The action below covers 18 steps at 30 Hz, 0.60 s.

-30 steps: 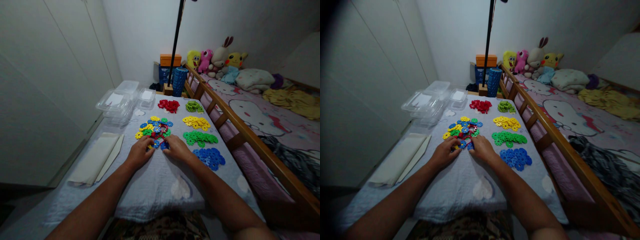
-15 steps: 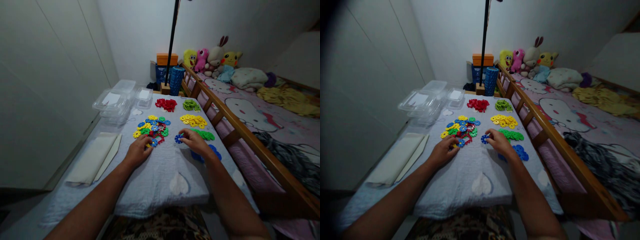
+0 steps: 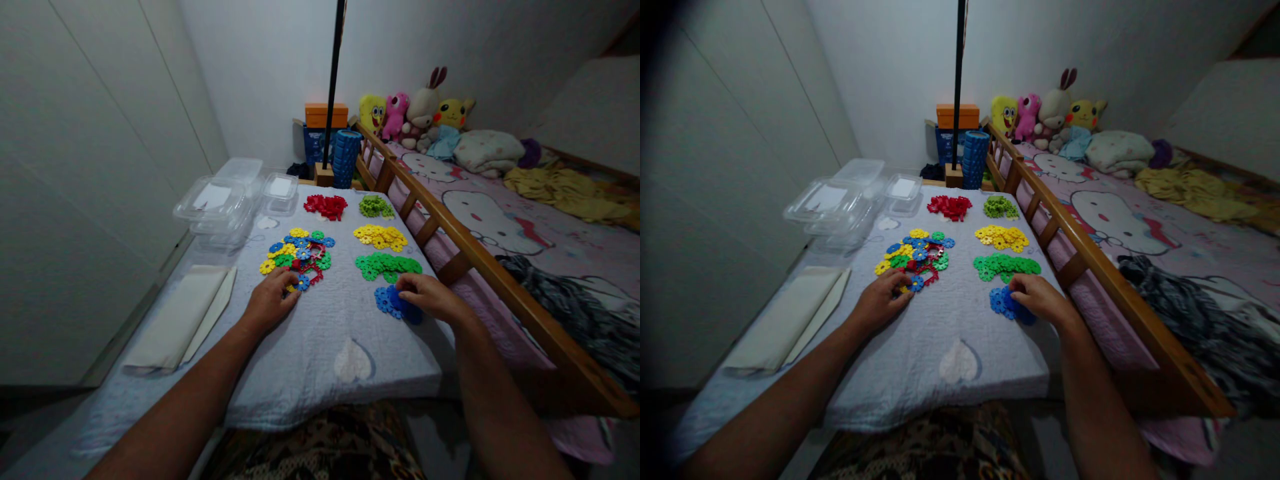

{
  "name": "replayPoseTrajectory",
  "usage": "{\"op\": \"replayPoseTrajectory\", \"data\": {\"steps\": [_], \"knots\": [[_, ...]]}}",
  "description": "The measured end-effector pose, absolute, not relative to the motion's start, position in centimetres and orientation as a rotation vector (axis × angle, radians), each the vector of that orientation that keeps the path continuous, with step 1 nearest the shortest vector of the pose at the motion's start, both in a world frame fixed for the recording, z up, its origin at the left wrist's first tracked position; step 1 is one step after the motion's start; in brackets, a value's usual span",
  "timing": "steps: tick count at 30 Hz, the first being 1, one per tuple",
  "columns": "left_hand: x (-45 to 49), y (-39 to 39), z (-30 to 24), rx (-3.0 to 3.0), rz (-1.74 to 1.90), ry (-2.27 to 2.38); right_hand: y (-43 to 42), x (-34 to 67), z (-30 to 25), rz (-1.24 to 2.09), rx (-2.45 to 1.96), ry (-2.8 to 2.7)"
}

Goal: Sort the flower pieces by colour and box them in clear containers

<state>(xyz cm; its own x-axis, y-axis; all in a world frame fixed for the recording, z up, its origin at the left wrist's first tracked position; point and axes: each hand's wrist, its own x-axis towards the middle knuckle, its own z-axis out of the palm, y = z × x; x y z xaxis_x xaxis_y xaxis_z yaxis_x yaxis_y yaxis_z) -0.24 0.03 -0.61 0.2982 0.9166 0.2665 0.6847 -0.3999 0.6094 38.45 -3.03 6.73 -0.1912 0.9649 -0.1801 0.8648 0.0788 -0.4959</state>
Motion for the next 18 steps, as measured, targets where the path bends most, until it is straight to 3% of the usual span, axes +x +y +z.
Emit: {"op": "replayPoseTrajectory", "data": {"steps": [7, 13, 18], "knots": [[-0.2, 0.0, -0.6, 2.199, 0.838, 1.436, -3.0, 36.7, 6.1, 0.300, -1.887, -2.262], [0.0, -0.1, -0.4, 2.175, 0.876, 1.419, -1.5, 28.2, 6.4, 0.431, -1.607, -2.448], [0.0, -0.1, -0.2, 2.161, 0.894, 1.419, 0.2, 21.1, 4.9, 0.350, -1.489, -2.507]]}}
